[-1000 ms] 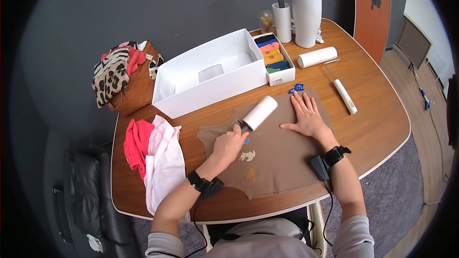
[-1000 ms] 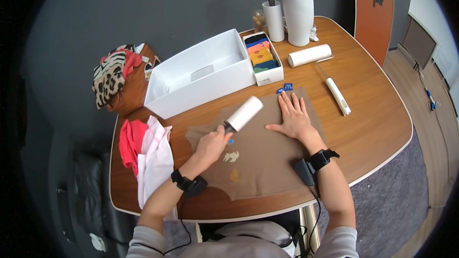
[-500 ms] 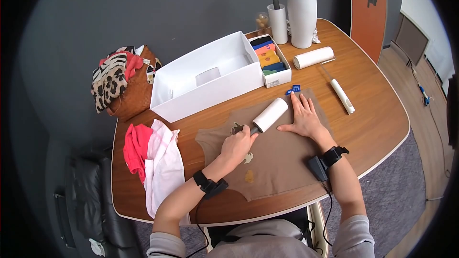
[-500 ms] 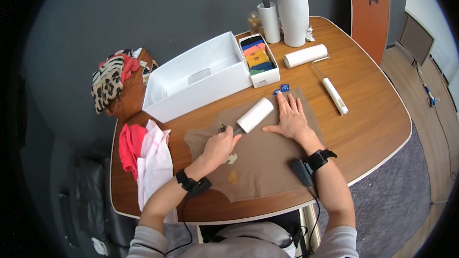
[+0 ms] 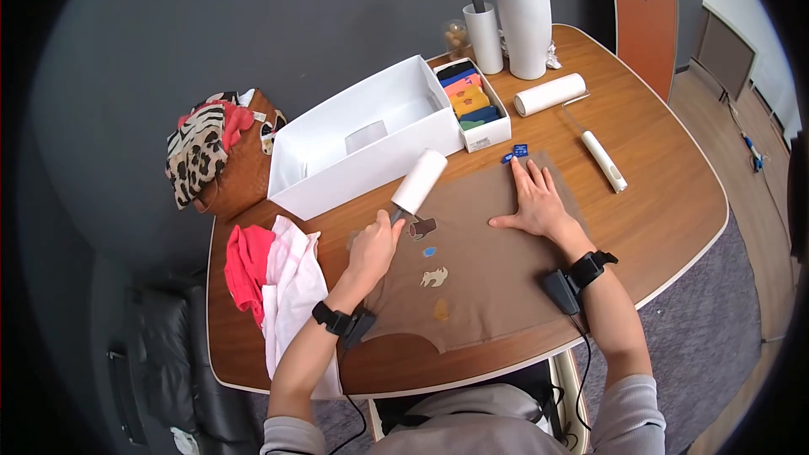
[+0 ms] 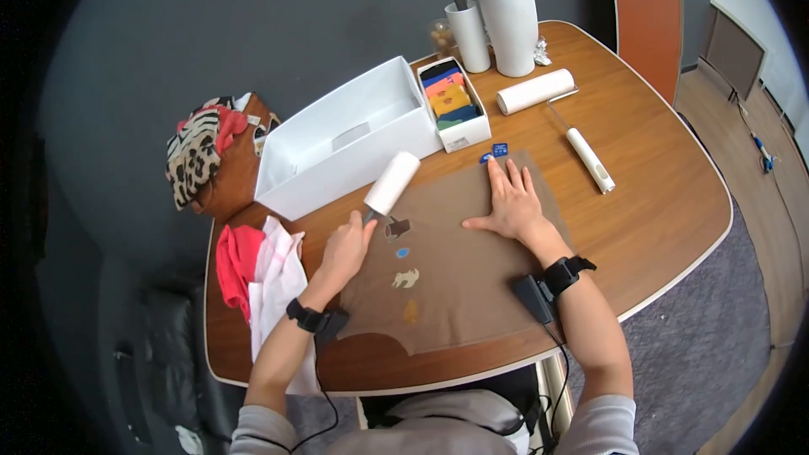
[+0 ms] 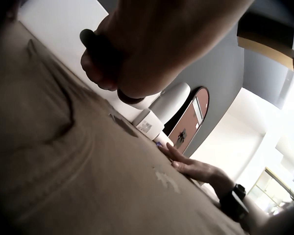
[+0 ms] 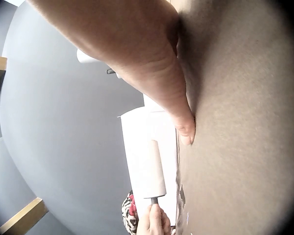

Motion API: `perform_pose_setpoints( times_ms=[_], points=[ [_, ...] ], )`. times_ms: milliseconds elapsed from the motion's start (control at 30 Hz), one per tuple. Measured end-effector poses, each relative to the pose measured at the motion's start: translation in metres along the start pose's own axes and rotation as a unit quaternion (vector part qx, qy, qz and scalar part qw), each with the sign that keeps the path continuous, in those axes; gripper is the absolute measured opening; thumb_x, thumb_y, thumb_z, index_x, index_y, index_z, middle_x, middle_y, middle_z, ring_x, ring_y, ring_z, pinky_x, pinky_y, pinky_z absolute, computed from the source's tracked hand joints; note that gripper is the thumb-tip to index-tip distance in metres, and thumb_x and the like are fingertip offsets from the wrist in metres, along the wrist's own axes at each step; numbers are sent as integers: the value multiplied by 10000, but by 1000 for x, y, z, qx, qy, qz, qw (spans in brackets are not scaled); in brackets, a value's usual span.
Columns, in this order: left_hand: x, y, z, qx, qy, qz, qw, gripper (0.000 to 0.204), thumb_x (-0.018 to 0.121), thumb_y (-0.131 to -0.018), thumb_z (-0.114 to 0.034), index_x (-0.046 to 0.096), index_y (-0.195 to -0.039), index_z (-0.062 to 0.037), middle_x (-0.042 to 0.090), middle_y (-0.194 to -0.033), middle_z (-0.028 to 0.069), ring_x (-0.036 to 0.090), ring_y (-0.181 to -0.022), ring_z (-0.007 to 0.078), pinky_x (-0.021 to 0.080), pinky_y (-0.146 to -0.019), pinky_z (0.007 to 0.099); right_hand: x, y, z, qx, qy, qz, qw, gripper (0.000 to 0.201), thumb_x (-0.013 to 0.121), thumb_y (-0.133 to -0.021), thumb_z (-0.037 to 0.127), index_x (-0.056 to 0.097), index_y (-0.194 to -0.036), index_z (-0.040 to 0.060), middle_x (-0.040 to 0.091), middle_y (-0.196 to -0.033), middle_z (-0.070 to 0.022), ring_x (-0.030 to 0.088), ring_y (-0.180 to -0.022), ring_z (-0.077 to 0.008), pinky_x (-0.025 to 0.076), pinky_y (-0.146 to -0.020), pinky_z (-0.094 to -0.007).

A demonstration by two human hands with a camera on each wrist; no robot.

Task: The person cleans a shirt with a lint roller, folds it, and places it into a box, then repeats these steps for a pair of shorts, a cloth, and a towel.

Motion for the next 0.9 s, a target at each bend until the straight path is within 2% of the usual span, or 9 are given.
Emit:
perform_pose_setpoints(
  times_ms=[67,267,600,733,900],
  points=[
    [-10,14,0,41,-4,-1,999,330,459,-879,-305,419,-797,12,553,-564,204,571,-534,375,452,-449,447,-1,-1,0,3,5,10,1000,1181,574,-563,715,112,-1347,-38,185,-1408,-144,148,-1307,-312,106,-1068,-414],
    [-9,60,7,56,-16,60,997,319,468,-876,-292,405,-776,5,546,-542,189,565,-504,369,453,-426,441,0,0,0,2,8,6,1000,1174,575,-568,710,112,-1349,-33,183,-1410,-139,148,-1306,-311,106,-1067,-419],
    [12,53,45,-66,-41,38,996,335,446,-881,-311,428,-789,10,566,-578,209,583,-552,373,470,-469,454,0,-1,0,7,-5,0,1000,1172,612,-569,675,102,-1346,-42,236,-1379,-169,160,-1302,-310,109,-1067,-425],
    [1,52,66,-105,-15,17,994,352,419,-896,-307,427,-789,28,558,-576,229,575,-557,389,461,-465,458,-1,0,1,5,-4,0,1000,1162,612,-576,669,108,-1344,-43,240,-1376,-172,166,-1300,-314,113,-1066,-427],
    [-21,85,41,-51,10,27,998,328,439,-892,-275,406,-780,31,537,-531,221,555,-509,394,436,-431,462,1,0,0,1,-6,-7,1000,1158,621,-577,657,109,-1343,-44,246,-1372,-174,168,-1299,-313,117,-1066,-428]
  ],
)
Point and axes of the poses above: each hand's wrist, its own y-axis away from the middle knuckle, its own x-axis out of the palm, z = x × y, the point moved 5 cm from there along -y, towards the middle knuckle
